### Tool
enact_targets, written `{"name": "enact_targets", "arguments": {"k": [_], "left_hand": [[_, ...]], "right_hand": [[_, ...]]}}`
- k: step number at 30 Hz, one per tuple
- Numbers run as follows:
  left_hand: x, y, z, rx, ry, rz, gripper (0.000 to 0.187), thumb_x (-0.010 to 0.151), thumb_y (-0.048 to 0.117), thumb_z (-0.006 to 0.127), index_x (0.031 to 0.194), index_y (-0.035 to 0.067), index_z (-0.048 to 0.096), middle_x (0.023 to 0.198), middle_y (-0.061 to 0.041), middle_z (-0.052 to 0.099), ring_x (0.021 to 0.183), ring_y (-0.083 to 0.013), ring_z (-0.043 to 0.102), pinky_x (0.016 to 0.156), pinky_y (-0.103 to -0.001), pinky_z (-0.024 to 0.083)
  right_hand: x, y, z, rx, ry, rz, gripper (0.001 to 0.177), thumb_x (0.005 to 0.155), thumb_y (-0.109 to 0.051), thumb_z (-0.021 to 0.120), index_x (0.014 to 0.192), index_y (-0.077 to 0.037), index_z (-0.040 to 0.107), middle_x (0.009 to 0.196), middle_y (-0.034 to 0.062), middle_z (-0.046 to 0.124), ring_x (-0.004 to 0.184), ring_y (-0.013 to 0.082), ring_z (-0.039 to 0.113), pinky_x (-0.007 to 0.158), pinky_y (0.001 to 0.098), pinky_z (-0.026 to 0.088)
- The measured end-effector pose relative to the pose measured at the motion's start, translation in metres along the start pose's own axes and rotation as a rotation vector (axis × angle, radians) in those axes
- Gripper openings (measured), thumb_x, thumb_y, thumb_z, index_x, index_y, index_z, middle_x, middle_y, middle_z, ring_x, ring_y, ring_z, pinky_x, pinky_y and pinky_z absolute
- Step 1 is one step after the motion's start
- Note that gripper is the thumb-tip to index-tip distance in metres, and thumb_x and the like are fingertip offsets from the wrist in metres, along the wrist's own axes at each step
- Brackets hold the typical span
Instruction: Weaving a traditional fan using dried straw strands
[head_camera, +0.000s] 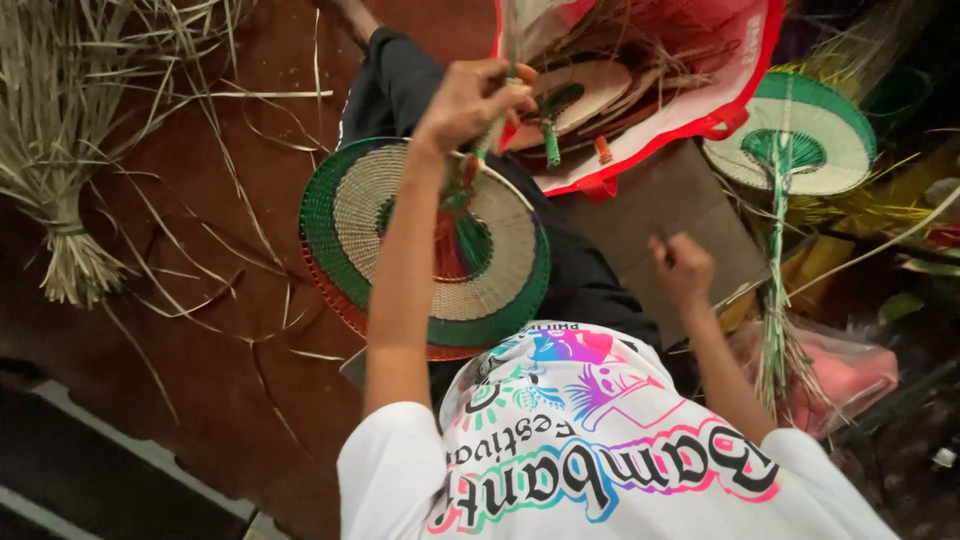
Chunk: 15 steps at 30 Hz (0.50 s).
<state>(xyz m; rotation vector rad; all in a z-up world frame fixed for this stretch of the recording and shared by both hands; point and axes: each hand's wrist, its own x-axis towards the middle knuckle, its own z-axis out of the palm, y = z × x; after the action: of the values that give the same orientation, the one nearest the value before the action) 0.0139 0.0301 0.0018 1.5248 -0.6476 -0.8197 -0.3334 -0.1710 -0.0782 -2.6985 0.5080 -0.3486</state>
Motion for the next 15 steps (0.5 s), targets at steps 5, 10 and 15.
{"name": "enact_targets", "arguments": {"k": [5, 10, 15], "left_hand": [[-0.035, 0.057, -0.047, 0.159, 0.264, 0.142, 0.019, 0.080, 0.015, 0.063, 0.096, 0.005, 0.061, 0.077, -0.006, 0.068, 0.057, -0.0116, 0.064, 0.050, -0.021, 0.055], [-0.082, 0.077, -0.096, 0.659, 0.889, 0.440, 0.027, 0.086, 0.026, 0.057, 0.092, 0.000, 0.060, 0.080, -0.010, 0.063, 0.060, -0.0189, 0.054, 0.054, -0.030, 0.046], [-0.133, 0.091, -0.074, 0.309, 1.051, 0.702, 0.039, 0.089, 0.002, 0.065, 0.120, 0.009, 0.043, 0.103, -0.013, 0.053, 0.082, -0.0224, 0.055, 0.075, -0.032, 0.051]], "right_hand": [[-0.066, 0.020, 0.031, -0.264, -0.094, 0.116, 0.021, 0.078, -0.020, 0.063, 0.068, -0.006, 0.050, 0.063, 0.0057, 0.051, 0.058, 0.0244, 0.051, 0.051, 0.0330, 0.039], [-0.067, 0.037, 0.050, -0.349, -0.155, 0.142, 0.033, 0.076, -0.034, 0.062, 0.084, -0.005, 0.049, 0.078, 0.0110, 0.054, 0.066, 0.0285, 0.053, 0.054, 0.0366, 0.043], [-0.033, 0.028, 0.029, -0.380, -0.209, 0.131, 0.055, 0.073, -0.052, 0.059, 0.102, -0.006, 0.053, 0.096, 0.0114, 0.048, 0.080, 0.0296, 0.052, 0.060, 0.0378, 0.045]]}}
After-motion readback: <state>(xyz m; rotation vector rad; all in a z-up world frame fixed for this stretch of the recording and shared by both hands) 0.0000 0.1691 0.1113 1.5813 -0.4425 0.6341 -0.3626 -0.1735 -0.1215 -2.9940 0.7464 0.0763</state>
